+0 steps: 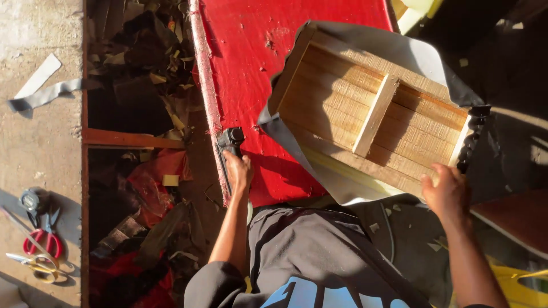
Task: Stapling black vinyl fabric onto a wooden furniture frame using a pneumatic staple gun
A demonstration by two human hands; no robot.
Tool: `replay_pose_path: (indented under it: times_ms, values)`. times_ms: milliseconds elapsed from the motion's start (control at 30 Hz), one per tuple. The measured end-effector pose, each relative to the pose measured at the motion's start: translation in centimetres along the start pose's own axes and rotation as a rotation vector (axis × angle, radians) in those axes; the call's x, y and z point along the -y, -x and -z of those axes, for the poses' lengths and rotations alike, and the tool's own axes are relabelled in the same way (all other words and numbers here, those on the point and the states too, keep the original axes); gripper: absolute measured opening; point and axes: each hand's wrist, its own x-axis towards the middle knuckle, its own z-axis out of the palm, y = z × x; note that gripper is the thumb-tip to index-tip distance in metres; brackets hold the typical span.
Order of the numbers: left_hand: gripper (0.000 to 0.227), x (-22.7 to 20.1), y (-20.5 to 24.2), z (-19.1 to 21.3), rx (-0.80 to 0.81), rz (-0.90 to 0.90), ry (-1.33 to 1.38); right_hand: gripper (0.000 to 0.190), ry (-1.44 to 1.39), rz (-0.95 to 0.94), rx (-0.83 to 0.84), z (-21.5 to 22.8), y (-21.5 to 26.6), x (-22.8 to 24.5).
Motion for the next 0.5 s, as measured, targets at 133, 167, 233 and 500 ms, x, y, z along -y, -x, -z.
replay_pose_path:
  times_ms: [133,167,233,500]
  values:
    - [0.083,4.5,-7.0,-3.8,-0.149,-0.182,-0.285,0.032,-0.247,0.320,-0.264,-4.8,-0.2,8.8]
    - [0.088,4.9,-7.5,-4.2,-0.107,-0.143,-0.259,0.030,-0.374,0.389,-0.235,-5.3,-0.2,12.5]
    - [0.094,5.4,-8.4,-4.7,-0.071,-0.115,-0.221,0.029,-0.501,0.469,-0.212,-6.3,-0.7,20.0]
    - [0.046,5.5,-1.7,-2.1,-0.210,-0.361,-0.213,0.054,-0.241,0.622,-0.243,-14.3,-2.3,32.2]
